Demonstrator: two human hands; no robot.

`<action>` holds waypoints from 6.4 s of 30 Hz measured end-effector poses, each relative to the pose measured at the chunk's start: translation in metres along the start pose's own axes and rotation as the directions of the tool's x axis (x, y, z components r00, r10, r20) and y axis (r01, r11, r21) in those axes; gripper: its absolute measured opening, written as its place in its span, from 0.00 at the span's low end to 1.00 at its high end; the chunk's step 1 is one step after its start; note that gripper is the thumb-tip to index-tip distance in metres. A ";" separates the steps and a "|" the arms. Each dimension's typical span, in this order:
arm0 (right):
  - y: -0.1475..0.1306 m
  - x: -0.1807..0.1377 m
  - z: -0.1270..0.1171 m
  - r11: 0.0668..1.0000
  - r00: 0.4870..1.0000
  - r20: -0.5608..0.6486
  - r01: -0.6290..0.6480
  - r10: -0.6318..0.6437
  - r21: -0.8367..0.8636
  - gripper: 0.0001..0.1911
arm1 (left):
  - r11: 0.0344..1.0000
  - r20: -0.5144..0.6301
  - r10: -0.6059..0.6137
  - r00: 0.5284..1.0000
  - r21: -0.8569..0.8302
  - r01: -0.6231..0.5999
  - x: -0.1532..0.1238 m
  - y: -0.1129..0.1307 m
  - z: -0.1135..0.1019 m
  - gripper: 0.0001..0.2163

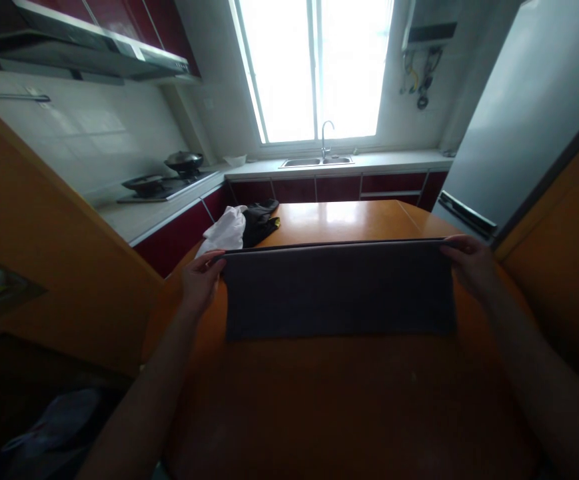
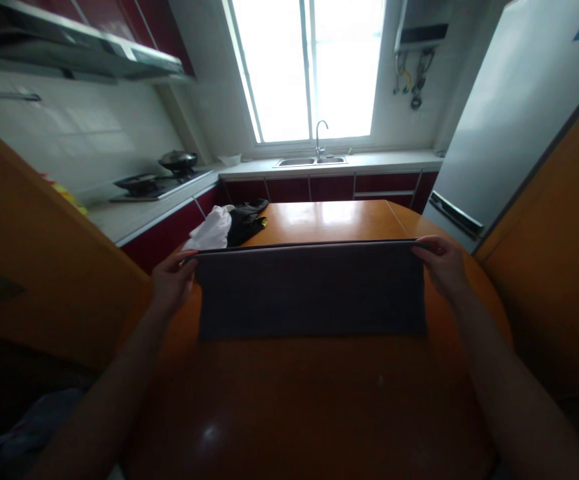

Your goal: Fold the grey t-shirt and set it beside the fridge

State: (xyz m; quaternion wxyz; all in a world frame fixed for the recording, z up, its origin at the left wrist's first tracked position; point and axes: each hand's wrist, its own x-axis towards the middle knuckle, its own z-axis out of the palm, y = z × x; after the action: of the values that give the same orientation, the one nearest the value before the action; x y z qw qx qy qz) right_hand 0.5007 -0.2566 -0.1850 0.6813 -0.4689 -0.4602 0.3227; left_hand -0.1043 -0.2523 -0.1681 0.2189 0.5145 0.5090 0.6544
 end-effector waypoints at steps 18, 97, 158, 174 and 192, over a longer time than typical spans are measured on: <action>-0.114 -0.008 -0.013 0.973 0.982 -0.014 0.190 -0.189 0.133 0.18 | 0.922 -0.137 0.195 0.971 -0.312 -0.229 -0.007 0.118 -0.027 0.14; 0.049 -0.120 0.172 0.248 0.830 0.510 0.457 0.226 -0.854 0.32 | 0.793 0.626 -0.099 0.774 0.519 -0.318 -0.121 0.001 0.192 0.25; 0.044 -0.104 0.148 0.286 0.908 0.389 0.336 0.152 -0.897 0.31 | 0.327 0.369 -0.258 0.893 0.903 -0.279 -0.098 -0.017 0.087 0.30; 0.034 -0.080 0.109 0.367 0.967 0.211 0.147 0.141 -0.919 0.34 | 0.330 0.412 -0.038 0.910 0.865 -0.378 -0.107 0.011 0.092 0.29; 0.024 -0.177 0.180 0.351 0.734 0.639 0.550 0.231 -0.758 0.31 | 0.468 0.819 -0.167 0.549 0.556 -0.687 -0.172 0.017 0.128 0.28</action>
State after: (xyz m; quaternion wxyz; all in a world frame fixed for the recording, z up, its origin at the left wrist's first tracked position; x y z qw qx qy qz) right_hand 0.2684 -0.3409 -0.2401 0.1187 -0.5682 -0.8110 0.0731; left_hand 0.0785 -0.3419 -0.2359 0.0198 0.8625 0.5036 0.0464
